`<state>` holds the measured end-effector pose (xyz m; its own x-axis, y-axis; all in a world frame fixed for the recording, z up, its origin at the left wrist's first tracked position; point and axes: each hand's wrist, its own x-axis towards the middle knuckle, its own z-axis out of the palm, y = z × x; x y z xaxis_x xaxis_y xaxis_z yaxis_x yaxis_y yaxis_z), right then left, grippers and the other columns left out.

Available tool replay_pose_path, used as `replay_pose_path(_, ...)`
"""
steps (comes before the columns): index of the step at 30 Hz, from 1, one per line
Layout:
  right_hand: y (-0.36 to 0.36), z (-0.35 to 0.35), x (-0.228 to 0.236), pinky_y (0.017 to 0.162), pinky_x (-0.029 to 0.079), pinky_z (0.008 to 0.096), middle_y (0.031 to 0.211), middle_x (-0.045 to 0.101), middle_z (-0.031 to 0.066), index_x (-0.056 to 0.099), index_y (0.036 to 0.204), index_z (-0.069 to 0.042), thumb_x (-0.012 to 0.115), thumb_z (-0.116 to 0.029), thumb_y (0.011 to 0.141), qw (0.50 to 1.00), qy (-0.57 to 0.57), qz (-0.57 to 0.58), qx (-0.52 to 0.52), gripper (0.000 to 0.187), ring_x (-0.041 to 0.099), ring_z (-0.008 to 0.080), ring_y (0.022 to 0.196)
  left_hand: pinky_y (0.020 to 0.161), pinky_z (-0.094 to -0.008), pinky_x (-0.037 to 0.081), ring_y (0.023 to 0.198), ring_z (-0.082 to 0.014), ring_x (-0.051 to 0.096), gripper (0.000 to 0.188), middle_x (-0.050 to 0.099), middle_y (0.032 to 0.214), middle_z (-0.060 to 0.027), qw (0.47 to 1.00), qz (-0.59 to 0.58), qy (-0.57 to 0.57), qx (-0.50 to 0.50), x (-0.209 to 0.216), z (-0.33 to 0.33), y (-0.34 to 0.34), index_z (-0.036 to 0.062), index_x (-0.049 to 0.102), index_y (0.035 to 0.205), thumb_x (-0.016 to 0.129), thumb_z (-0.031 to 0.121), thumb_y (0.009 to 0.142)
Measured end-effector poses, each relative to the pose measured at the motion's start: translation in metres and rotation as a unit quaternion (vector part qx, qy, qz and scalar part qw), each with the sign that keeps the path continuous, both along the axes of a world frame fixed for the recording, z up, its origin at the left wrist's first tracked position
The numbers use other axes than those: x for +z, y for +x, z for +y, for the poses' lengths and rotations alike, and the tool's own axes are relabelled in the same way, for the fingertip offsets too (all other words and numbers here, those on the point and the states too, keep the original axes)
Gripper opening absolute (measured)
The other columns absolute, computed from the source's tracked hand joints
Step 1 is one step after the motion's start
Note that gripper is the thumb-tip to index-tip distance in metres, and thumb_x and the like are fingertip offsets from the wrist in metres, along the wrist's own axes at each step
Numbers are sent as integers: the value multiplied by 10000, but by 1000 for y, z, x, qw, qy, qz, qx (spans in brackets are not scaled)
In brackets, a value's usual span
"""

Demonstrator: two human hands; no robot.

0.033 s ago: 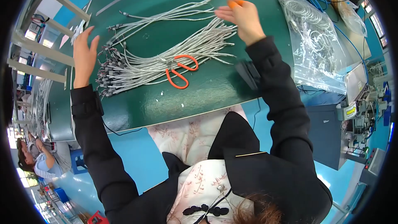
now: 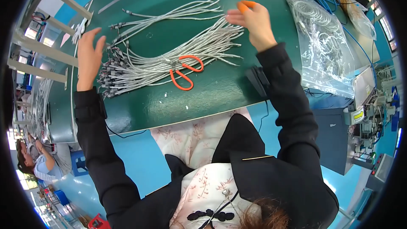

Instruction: The person picks up a wire, trims the insulation with shears, and pulls the casing off by hand. They then slide a small metal sleeve onto the wire, press it into place, and place the finished wire onto a pile.

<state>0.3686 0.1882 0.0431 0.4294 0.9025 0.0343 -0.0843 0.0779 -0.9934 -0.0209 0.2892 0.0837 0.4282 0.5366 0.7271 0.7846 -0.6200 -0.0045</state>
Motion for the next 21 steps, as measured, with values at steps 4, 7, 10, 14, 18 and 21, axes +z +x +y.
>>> replay_pose_path(4, -15, -35, -20, 722, 530, 316, 985, 650, 170, 573, 1032, 61, 549, -115, 912, 980, -5, -185, 76, 214, 654, 222, 756, 822, -383, 438, 945, -311, 544, 132, 619, 938, -125, 977, -17, -191, -89, -27, -30, 20, 11, 650, 926, 634, 73, 810)
replay_pose_path(7, -62, -53, -29, 681, 513, 324, 925, 635, 138, 595, 1009, 45, 667, -135, 825, 885, 76, -438, 136, 267, 629, 237, 724, 819, -377, 439, 936, -302, 541, 121, 617, 939, -120, 954, -49, -268, -120, -43, -53, 30, 8, 649, 903, 639, 65, 796)
replay_pose_path(10, -99, -59, -36, 686, 498, 345, 881, 592, 138, 592, 1027, 37, 746, -170, 728, 790, 143, -580, 139, 395, 595, 269, 754, 814, -373, 440, 922, -294, 541, 123, 612, 917, -112, 951, -45, -278, -131, -51, -68, 37, 10, 649, 891, 651, 59, 778)
replay_pose_path(14, -125, -60, -52, 725, 486, 368, 876, 567, 137, 591, 1032, 20, 767, -200, 683, 758, 118, -632, 107, 449, 570, 308, 830, 796, -364, 446, 903, -286, 552, 126, 609, 900, -97, 949, -25, -272, -155, -60, -84, 45, 11, 646, 882, 661, 38, 760)
replay_pose_path(18, -126, -57, -53, 742, 479, 372, 897, 571, 147, 583, 1029, 22, 771, -196, 677, 768, 74, -623, 128, 454, 571, 306, 862, 774, -366, 449, 881, -288, 555, 119, 602, 888, -100, 957, 3, -232, -175, -72, -83, 48, 16, 639, 870, 660, 26, 753)
replay_pose_path(21, -118, -50, -57, 742, 485, 374, 905, 581, 158, 582, 1034, 25, 762, -180, 683, 776, 109, -604, 144, 445, 578, 320, 857, 765, -370, 445, 871, -288, 554, 98, 596, 873, -98, 960, 20, -216, -177, -74, -81, 50, 23, 634, 846, 657, 26, 751)
